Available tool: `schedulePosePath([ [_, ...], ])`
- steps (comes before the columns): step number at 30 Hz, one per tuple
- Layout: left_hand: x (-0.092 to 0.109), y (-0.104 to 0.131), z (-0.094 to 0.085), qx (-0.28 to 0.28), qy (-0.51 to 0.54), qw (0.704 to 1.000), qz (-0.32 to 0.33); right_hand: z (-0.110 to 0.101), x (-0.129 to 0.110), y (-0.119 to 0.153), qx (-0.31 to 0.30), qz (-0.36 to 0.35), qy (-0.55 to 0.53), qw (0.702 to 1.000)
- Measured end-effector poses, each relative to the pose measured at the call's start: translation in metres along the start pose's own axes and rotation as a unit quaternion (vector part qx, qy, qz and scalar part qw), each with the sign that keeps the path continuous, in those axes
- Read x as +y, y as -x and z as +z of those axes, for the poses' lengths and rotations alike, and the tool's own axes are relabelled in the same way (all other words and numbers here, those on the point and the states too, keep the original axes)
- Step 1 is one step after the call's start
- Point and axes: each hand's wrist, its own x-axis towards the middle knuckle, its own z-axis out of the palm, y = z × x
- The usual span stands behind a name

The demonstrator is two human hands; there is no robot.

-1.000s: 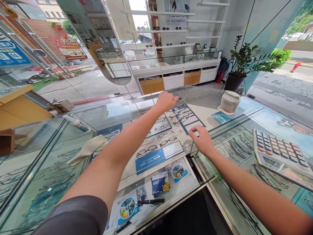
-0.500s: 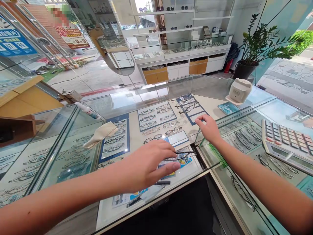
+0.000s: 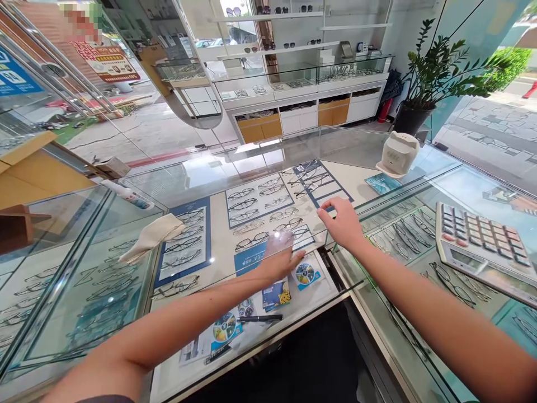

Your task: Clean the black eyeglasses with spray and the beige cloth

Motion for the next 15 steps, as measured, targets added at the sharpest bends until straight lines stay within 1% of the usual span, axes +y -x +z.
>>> schedulePosePath([
  [3, 0.007, -0.050, 0.021, 0.083, -0.025, 0.996, -0.015, 0.001, -0.002, 0.001, -0.004, -0.005, 0.006, 1.000],
  [5, 0.011, -0.085, 0.029, 0.112, -0.032, 0.993, -0.029, 0.002, -0.003, 0.001, -0.005, -0.007, 0.002, 1.000],
  [9, 0.014, -0.155, 0.037, 0.142, -0.023, 0.988, -0.049, 0.003, -0.004, 0.002, -0.006, -0.005, -0.010, 1.000],
  [12, 0.014, -0.206, 0.038, 0.164, 0.020, 0.985, -0.056, 0.005, -0.006, 0.005, -0.002, -0.011, -0.032, 0.999],
  [15, 0.014, -0.242, 0.041, 0.174, 0.084, 0.979, -0.060, 0.005, -0.007, 0.008, 0.010, -0.016, -0.047, 0.999],
])
